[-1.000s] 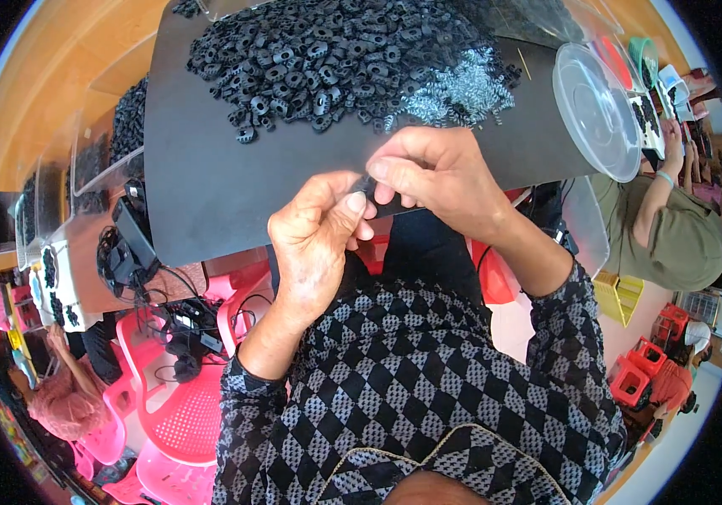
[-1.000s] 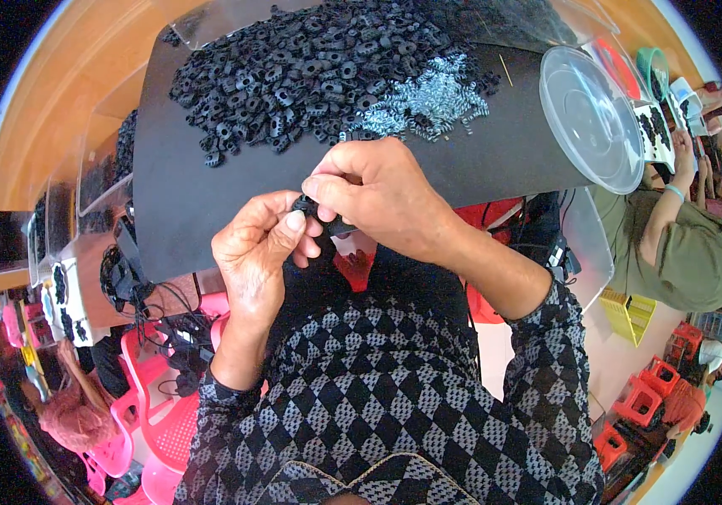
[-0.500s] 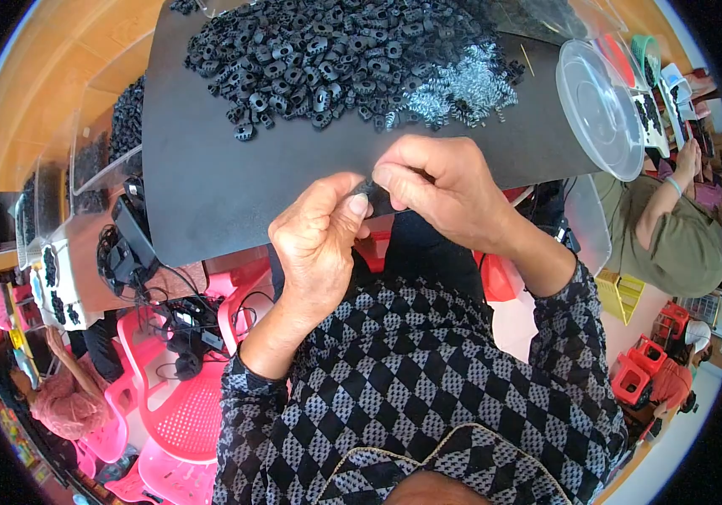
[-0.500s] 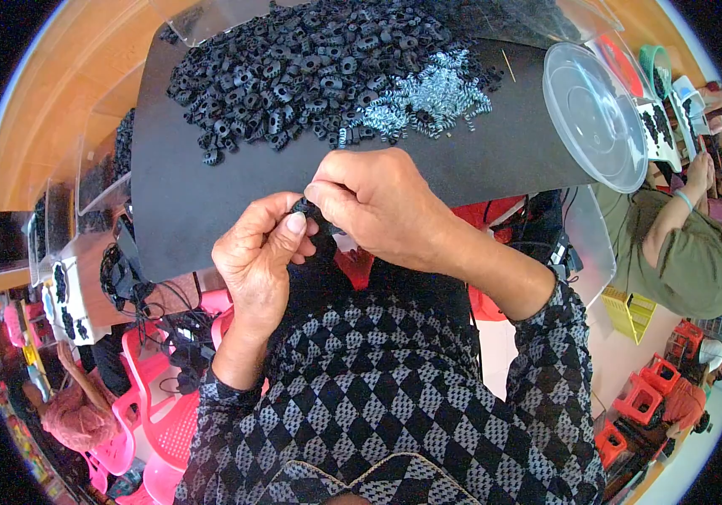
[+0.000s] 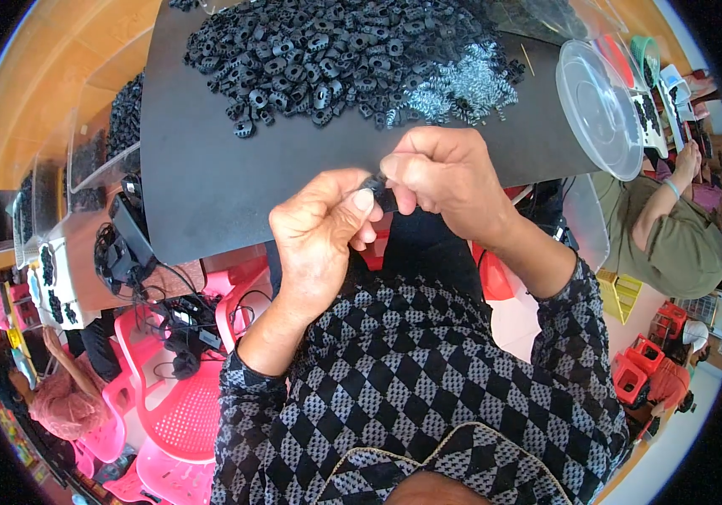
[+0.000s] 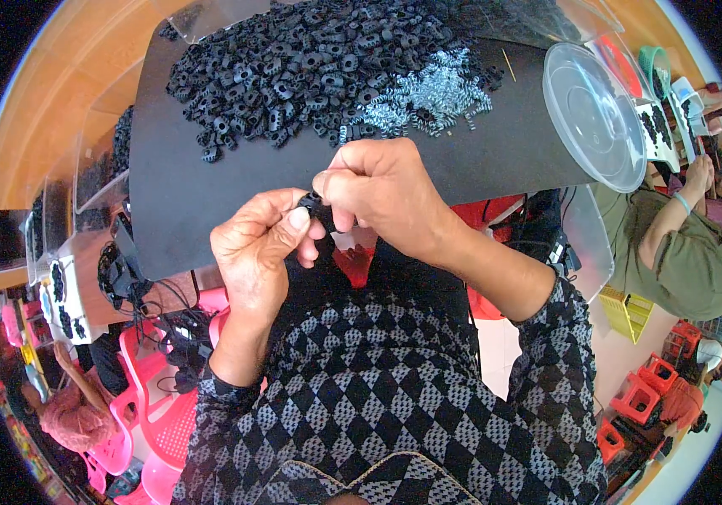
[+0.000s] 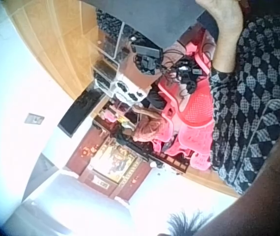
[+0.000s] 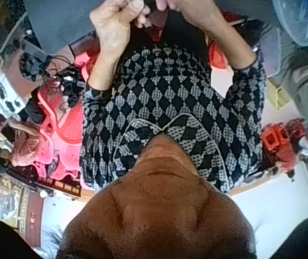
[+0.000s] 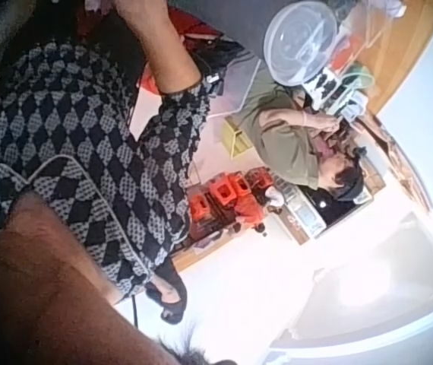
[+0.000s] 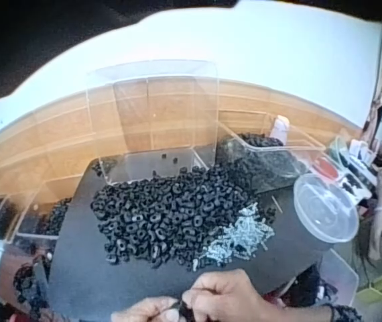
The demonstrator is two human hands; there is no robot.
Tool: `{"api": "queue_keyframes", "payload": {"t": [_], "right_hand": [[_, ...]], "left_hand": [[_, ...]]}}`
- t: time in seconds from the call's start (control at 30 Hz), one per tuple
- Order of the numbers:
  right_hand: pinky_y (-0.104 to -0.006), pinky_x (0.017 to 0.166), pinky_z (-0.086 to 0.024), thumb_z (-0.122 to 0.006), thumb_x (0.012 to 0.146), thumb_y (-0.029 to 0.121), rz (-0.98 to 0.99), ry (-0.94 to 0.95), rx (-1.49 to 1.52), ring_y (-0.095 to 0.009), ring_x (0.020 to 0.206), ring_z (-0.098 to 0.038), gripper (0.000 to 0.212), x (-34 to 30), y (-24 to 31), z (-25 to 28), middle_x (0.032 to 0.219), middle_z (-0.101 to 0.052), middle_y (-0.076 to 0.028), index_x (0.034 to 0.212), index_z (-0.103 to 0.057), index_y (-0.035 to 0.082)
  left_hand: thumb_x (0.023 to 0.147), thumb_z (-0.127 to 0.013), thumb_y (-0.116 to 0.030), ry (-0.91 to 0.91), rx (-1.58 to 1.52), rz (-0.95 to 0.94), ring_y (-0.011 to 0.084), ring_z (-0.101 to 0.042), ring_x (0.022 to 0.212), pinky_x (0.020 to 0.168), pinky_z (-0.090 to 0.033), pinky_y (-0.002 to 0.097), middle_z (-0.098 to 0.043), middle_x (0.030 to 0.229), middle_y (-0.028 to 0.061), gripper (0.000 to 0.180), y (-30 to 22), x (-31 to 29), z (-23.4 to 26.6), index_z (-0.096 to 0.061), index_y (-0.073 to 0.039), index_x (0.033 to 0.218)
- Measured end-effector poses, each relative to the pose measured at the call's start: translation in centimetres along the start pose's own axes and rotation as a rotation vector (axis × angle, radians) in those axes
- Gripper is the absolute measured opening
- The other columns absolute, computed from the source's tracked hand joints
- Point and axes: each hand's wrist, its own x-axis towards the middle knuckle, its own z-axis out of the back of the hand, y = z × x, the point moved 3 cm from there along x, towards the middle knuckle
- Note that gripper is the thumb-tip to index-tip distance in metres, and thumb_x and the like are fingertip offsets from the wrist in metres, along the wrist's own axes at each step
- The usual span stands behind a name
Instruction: Sorting and assembling small black components at a workshop table.
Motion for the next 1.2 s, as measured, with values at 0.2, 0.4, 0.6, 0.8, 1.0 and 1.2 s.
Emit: {"api": "queue_keyframes", "payload": {"t": [0.2,0.4,0.6,0.8,1.0,1.2], "right_hand": [[-0.0183,0.047,-0.036,-0.058,0.084,0.009,0.063,-0.053,-0.076,-0.003,0.053,-0.048,0.013,-0.4,0.4,-0.6,0.06,-0.057,0.0,0.076,-0.062,0.0],[-0.0214,0.049,-0.04,-0.059,0.084,0.003,0.353,-0.1,-0.297,-0.004,0.057,-0.051,0.009,-0.5,-0.7,-0.6,0.063,-0.057,0.001,0.077,-0.06,-0.002],[-0.0336,0.045,-0.041,-0.062,0.079,0.003,0.717,-0.245,-0.48,-0.021,0.049,-0.054,0.016,-0.9,-0.6,-1.2,0.056,-0.053,-0.01,0.067,-0.051,0.001],[-0.0331,0.046,-0.042,-0.062,0.079,0.004,0.807,-0.269,-0.579,-0.02,0.05,-0.055,0.013,-1.0,-0.6,-1.1,0.058,-0.053,-0.01,0.071,-0.053,0.001],[-0.0229,0.055,-0.042,-0.059,0.086,0.006,0.2,0.111,-0.258,-0.005,0.063,-0.053,0.009,-0.2,0.0,-0.3,0.069,-0.059,-0.001,0.084,-0.061,-0.002],[-0.0211,0.058,-0.041,-0.058,0.087,0.008,0.082,0.212,-0.213,-0.005,0.066,-0.054,0.011,-0.6,1.2,0.4,0.072,-0.06,-0.001,0.086,-0.062,-0.002]], "left_hand": [[0.087,-0.062,-0.007,0.065,-0.008,0.025,0.0064,-0.054,0.055,0.049,-0.045,0.018,-0.063,0.074,0.0059,0.018,0.2,0.3,0.5,-0.061,0.008,0.097],[0.086,-0.061,-0.005,0.07,-0.004,0.057,0.0071,-0.054,0.053,0.047,-0.044,0.018,-0.063,0.073,0.0074,0.017,0.3,0.3,0.6,-0.061,0.008,0.096],[0.086,-0.061,-0.004,0.092,-0.054,0.11,0.0071,-0.053,0.052,0.046,-0.044,0.018,-0.063,0.072,0.008,0.016,0.2,0.3,0.5,-0.061,0.009,0.096],[0.086,-0.06,-0.004,0.047,0.142,-0.004,0.0052,-0.051,0.052,0.047,-0.042,0.0173,-0.061,0.07,0.0042,0.014,-0.5,-0.1,0.1,-0.062,0.007,0.095],[0.086,-0.061,-0.004,0.06,0.105,0.012,0.0043,-0.051,0.053,0.048,-0.042,0.0167,-0.06,0.07,0.0025,0.013,-0.6,-0.2,0.9,-0.063,0.005,0.095],[0.087,-0.063,-0.008,0.088,0.037,0.037,0.0047,-0.051,0.054,0.048,-0.042,0.017,-0.062,0.07,0.0038,0.017,-0.5,-0.1,1.0,-0.062,0.006,0.096]]}}
